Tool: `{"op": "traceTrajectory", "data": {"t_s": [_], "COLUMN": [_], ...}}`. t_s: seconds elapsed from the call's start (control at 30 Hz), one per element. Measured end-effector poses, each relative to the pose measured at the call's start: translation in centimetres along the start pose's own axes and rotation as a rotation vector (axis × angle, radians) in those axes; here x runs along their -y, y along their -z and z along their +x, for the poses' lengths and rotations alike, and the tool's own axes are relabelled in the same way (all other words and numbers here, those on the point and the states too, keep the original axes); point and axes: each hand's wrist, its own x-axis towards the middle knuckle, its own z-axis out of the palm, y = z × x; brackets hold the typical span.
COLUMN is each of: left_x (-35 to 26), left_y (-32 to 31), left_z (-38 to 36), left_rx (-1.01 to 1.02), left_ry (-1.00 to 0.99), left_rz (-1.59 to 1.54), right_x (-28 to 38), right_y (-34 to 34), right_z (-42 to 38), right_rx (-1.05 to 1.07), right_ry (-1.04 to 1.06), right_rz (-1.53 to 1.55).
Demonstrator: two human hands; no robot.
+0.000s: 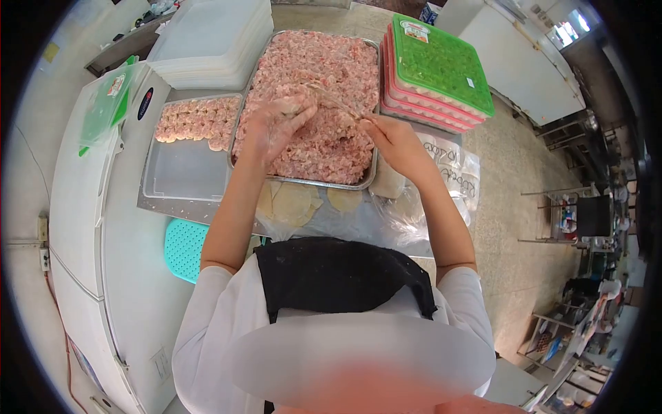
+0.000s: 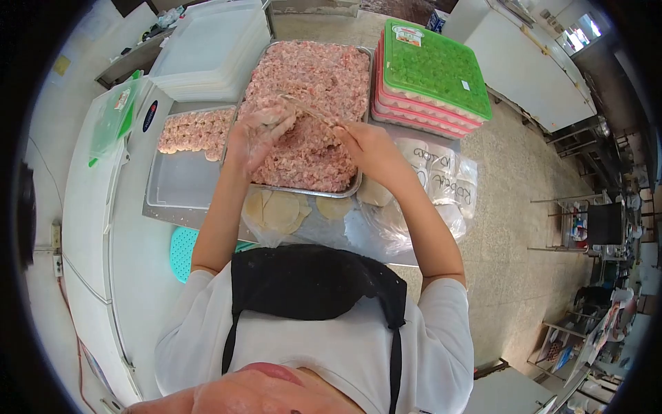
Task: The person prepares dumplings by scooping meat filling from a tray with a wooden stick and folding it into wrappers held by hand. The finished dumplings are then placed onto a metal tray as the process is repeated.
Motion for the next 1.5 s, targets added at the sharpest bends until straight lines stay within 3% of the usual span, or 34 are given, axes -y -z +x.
{"op": "traceTrajectory", "data": {"t_s": [0.07,0.1,0.17,0.2,0.23,0.27,0.3,0.37,0.4,0.47,0.5,0.53,0.6,0.67,0.7,0.73,0.77,0.8,0.87,0.9,1.03,1.1,1.17,1.2,1.3,1.33,1.37,1.4,1.5], "left_x": [-0.7,-0.9,-1.4,-1.7,-2.0,-2.3,-2.4,-2.4,-2.4,-2.6,-2.3,-1.6,-1.2,-0.5,-0.6,-0.8,-0.7,-0.9,-1.9,-2.1,-3.0,-3.2,-3.3,-3.1,-1.9,-1.6,-1.4,-1.1,-0.8], "left_y": [-1.1,-1.1,-0.9,-1.0,-1.2,-1.2,-0.6,1.0,0.5,-1.2,0.0,1.6,2.8,2.0,2.8,4.0,5.2,4.3,1.4,1.3,-0.5,-1.3,-1.4,-1.0,2.2,3.4,4.7,5.6,5.8], "left_z": [-0.8,-0.4,0.4,0.5,0.5,0.6,0.7,1.0,1.0,0.7,1.0,1.5,1.7,0.7,1.1,1.7,2.1,1.5,-0.3,-0.5,-0.5,-0.6,-0.2,-0.1,0.5,1.0,1.5,1.9,1.9], "left_rx": [0.049,0.043,0.273,0.262,0.297,0.331,0.324,0.188,0.184,0.426,0.422,0.3,0.175,-0.03,-0.036,0.006,0.054,0.051,0.008,0.008,0.302,0.393,0.488,0.485,0.517,0.363,0.211,0.204,0.178], "left_ry": [0.0,-0.005,-0.495,-0.497,-0.311,-0.126,-0.126,0.092,0.092,-0.018,-0.016,0.027,0.059,-0.06,-0.06,0.048,0.157,0.15,-0.043,-0.033,-0.184,-0.202,-0.027,-0.032,-0.182,-0.071,0.033,0.02,-0.107], "left_rz": [0.726,0.725,1.614,1.616,1.599,1.571,1.572,1.549,1.546,1.661,1.66,1.594,1.525,1.383,1.379,1.418,1.451,1.447,1.697,1.696,1.642,1.598,1.74,1.737,1.929,1.863,1.787,1.787,1.675], "right_x": [-0.1,0.1,1.0,1.2,1.1,0.9,0.5,-2.1,-3.3,-5.3,-5.7,-4.6,-2.1,-0.6,-0.3,-1.8,-4.6,-6.4,-6.1,-5.4,-2.3,-1.4,-2.4,-2.9,-4.8,-4.1,-2.9,-1.9,0.4], "right_y": [0.9,1.2,2.6,2.9,2.5,1.8,1.1,-1.4,-2.4,-2.9,-3.0,-2.5,-1.4,-2.7,-3.2,-3.8,-4.4,-4.2,-2.5,-1.6,1.7,1.0,-2.2,-3.1,-1.1,-0.8,-0.4,-0.2,-3.0], "right_z": [0.0,-0.1,0.4,0.5,0.5,0.4,0.3,0.2,0.3,1.3,1.5,1.6,1.5,0.6,0.3,0.1,0.0,0.3,0.2,-0.2,-0.2,-0.5,-0.9,-1.0,0.3,0.3,0.2,-0.1,-1.5], "right_rx": [0.09,0.182,0.296,0.404,0.411,0.356,0.3,0.25,0.195,0.232,0.265,0.269,0.091,0.027,-0.037,-0.032,0.103,0.236,0.261,0.297,0.182,0.241,0.297,0.352,0.33,0.331,0.204,0.072,-0.06], "right_ry": [-0.066,-0.138,-0.207,-0.281,-0.276,-0.178,-0.082,0.022,0.123,0.098,0.072,0.074,0.082,0.126,0.162,0.158,0.028,-0.09,-0.084,-0.081,-0.091,-0.059,-0.106,-0.151,-0.008,-0.001,-0.001,0.001,0.158], "right_rz": [0.062,0.125,0.115,0.103,0.104,0.108,0.111,0.135,0.158,0.168,0.179,0.179,-0.415,-0.386,-0.354,-0.352,-0.452,-0.554,-0.575,-0.592,-0.28,0.17,0.223,0.275,0.096,0.094,-0.149,-0.392,-0.285]}}
